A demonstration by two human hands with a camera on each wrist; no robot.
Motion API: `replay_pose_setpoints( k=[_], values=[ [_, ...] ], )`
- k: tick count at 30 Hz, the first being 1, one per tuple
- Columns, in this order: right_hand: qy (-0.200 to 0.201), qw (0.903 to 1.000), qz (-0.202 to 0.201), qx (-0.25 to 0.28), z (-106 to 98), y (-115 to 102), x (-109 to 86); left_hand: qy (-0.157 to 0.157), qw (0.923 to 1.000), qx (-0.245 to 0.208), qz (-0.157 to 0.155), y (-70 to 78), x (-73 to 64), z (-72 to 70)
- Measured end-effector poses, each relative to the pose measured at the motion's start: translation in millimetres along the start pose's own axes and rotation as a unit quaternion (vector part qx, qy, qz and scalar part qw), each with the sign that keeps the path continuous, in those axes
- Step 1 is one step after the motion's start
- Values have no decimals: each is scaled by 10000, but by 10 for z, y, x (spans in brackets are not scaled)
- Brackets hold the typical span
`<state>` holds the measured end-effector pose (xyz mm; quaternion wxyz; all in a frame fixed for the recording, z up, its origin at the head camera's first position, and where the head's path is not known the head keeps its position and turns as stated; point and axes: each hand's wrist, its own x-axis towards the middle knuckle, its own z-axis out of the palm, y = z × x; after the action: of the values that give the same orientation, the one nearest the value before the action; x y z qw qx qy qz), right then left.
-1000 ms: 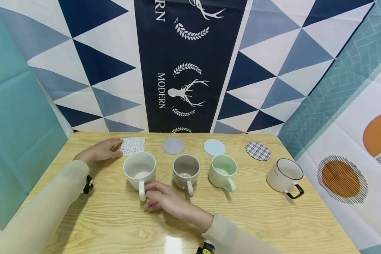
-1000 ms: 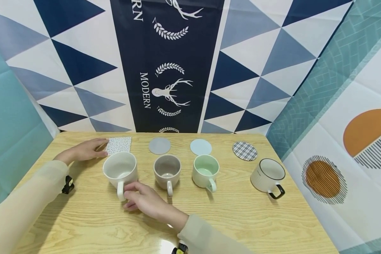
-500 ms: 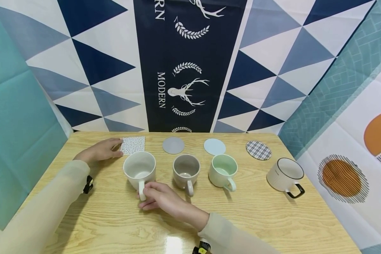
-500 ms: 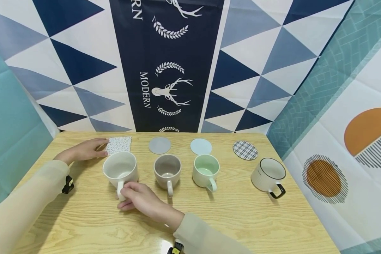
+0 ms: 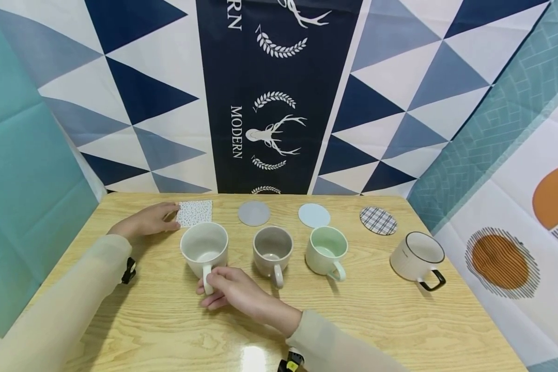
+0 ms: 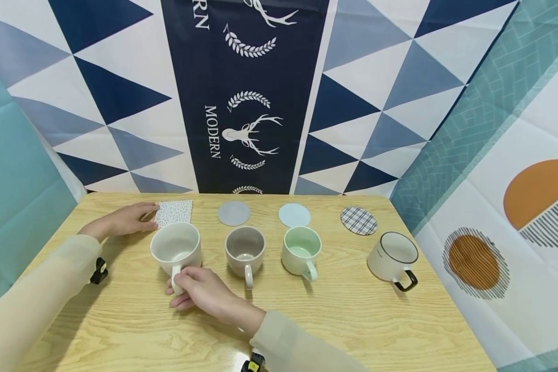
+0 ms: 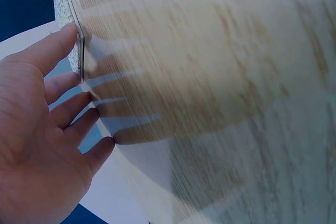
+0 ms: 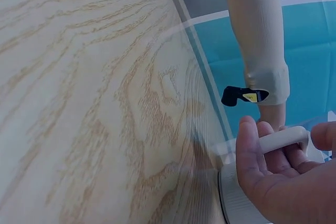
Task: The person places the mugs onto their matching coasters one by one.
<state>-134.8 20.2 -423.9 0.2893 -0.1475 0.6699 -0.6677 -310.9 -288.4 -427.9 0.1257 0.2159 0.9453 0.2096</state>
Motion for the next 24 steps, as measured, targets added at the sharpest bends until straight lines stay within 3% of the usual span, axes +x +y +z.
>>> replay_pose_setpoints(
  k=[24],
  values=[
    [57, 9999, 83, 96, 26, -7, 25, -90, 9999, -53, -56, 52, -39, -7]
  ],
)
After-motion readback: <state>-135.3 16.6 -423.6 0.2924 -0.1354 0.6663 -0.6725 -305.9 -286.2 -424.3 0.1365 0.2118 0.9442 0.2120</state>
